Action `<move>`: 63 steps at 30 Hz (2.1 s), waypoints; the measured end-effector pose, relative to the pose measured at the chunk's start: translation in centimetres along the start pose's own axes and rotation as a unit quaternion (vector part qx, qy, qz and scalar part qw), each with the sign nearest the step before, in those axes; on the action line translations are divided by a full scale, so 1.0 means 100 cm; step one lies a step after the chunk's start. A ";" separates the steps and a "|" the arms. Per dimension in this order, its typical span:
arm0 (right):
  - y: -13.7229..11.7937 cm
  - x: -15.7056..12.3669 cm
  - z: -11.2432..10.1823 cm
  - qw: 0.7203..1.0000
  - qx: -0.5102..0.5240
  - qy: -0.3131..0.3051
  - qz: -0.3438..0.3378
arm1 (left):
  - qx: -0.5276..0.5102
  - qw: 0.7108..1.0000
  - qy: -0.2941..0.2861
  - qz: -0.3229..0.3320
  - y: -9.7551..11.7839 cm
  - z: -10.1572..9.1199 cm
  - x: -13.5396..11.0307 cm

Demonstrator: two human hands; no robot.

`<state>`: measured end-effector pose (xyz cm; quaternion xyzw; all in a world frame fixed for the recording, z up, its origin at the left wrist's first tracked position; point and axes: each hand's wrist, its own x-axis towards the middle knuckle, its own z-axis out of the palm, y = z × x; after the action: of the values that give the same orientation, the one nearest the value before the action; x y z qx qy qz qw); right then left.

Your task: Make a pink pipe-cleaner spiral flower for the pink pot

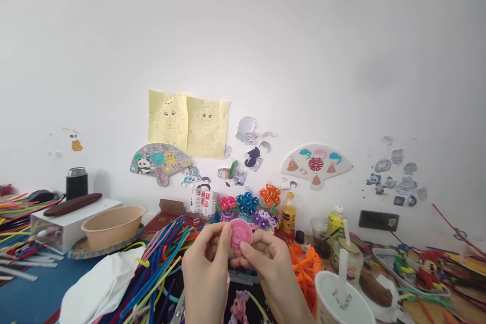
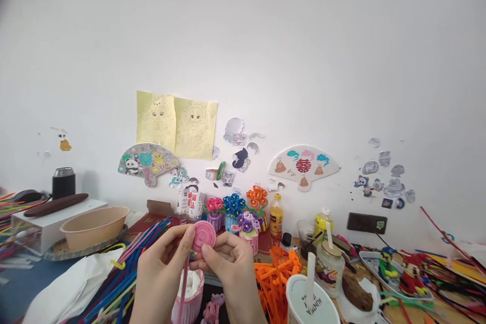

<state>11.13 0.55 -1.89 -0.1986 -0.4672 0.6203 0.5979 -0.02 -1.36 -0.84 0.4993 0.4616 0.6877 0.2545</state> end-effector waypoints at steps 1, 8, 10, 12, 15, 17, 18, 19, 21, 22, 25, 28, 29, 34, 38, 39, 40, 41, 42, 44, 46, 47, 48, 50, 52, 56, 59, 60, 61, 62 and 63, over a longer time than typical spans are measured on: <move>0.001 0.001 -0.001 1.000 -0.002 0.002 -0.005 | 0.005 1.000 -0.006 0.002 -0.002 0.001 0.003; -0.002 0.007 -0.012 0.998 -0.061 -0.029 -0.009 | 0.112 0.991 -0.037 0.065 -0.009 -0.002 0.016; -0.009 0.006 -0.017 0.993 -0.112 -0.041 0.000 | 0.131 0.987 -0.041 0.082 -0.006 -0.003 0.016; -0.015 0.006 -0.022 0.985 -0.169 -0.030 -0.001 | 0.160 0.981 -0.050 0.098 -0.002 -0.003 0.015; -0.024 0.005 -0.027 0.968 -0.250 -0.008 -0.026 | 0.190 0.971 -0.082 0.122 0.002 -0.002 0.014; -0.028 0.004 -0.030 0.955 -0.294 0.011 -0.041 | 0.191 0.967 -0.106 0.134 0.003 -0.001 0.015; -0.030 0.003 -0.030 0.949 -0.312 0.018 -0.047 | 0.193 0.965 -0.113 0.141 0.004 0.000 0.015; -0.032 0.002 -0.031 0.944 -0.323 0.025 -0.054 | 0.195 0.962 -0.120 0.148 0.005 0.001 0.015; -0.037 0.001 -0.032 0.937 -0.339 0.042 -0.073 | 0.202 0.956 -0.129 0.169 0.006 0.002 0.017; -0.039 0.000 -0.033 0.934 -0.345 0.047 -0.081 | 0.203 0.953 -0.134 0.180 0.007 0.003 0.018; -0.044 -0.002 -0.037 0.930 -0.352 0.046 -0.098 | 0.205 0.943 -0.163 0.205 0.009 0.004 0.021; -0.046 -0.003 -0.041 0.932 -0.350 0.034 -0.090 | 0.218 0.931 -0.183 0.228 0.008 0.005 0.022; -0.046 -0.003 -0.043 0.928 -0.359 0.030 -0.095 | 0.223 0.927 -0.188 0.237 0.007 0.006 0.023; -0.043 -0.001 -0.047 0.915 -0.388 0.011 -0.114 | 0.244 0.902 -0.227 0.276 0.000 0.011 0.023; -0.040 0.003 -0.051 0.903 -0.411 0.015 -0.122 | 0.254 0.890 -0.246 0.288 -0.006 0.014 0.024; -0.039 0.004 -0.052 0.898 -0.420 0.014 -0.129 | 0.254 0.888 -0.248 0.291 -0.008 0.014 0.024; -0.039 0.005 -0.053 0.892 -0.430 0.010 -0.136 | 0.255 0.886 -0.251 0.295 -0.009 0.015 0.025; -0.038 0.005 -0.054 0.887 -0.439 0.005 -0.142 | 0.257 0.883 -0.253 0.299 -0.011 0.015 0.026; -0.038 0.006 -0.054 0.883 -0.446 -0.002 -0.142 | 0.258 0.880 -0.256 0.304 -0.013 0.015 0.027; -0.037 0.006 -0.055 0.882 -0.453 -0.010 -0.131 | 0.261 0.873 -0.264 0.316 -0.017 0.015 0.029; -0.037 0.006 -0.056 0.889 -0.446 -0.013 -0.108 | 0.265 0.866 -0.271 0.328 -0.021 0.016 0.031; -0.037 0.005 -0.056 0.894 -0.437 -0.016 -0.095 | 0.267 0.862 -0.274 0.332 -0.022 0.016 0.032; -0.037 0.005 -0.056 0.900 -0.428 -0.021 -0.083 | 0.269 0.859 -0.276 0.336 -0.023 0.016 0.032; -0.037 0.004 -0.056 0.906 -0.417 -0.029 -0.071 | 0.272 0.855 -0.280 0.341 -0.024 0.016 0.032; -0.037 0.003 -0.055 0.902 -0.425 -0.035 -0.075 | 0.272 0.852 -0.285 0.344 -0.024 0.015 0.032; -0.035 0.005 -0.054 0.893 -0.439 -0.038 -0.090 | 0.268 0.853 -0.296 0.337 -0.029 0.016 0.033; -0.030 0.010 -0.058 0.895 -0.433 -0.034 -0.096 | 0.259 0.863 -0.292 0.322 -0.033 0.018 0.035; -0.028 0.012 -0.059 0.896 -0.431 -0.032 -0.097 | 0.253 0.868 -0.289 0.316 -0.035 0.018 0.036; -0.025 0.014 -0.061 0.897 -0.430 -0.030 -0.099 | 0.246 0.873 -0.286 0.310 -0.036 0.019 0.037; -0.023 0.016 -0.062 0.898 -0.428 -0.027 -0.101 | 0.239 0.878 -0.282 0.304 -0.036 0.019 0.039; -0.021 0.017 -0.063 0.897 -0.428 -0.024 -0.103 | 0.232 0.883 -0.278 0.297 -0.037 0.019 0.040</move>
<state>16.99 3.93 -2.68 -0.3712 -0.7197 0.2995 0.5046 -0.17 4.24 -2.21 0.8287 0.3484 0.4368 0.0329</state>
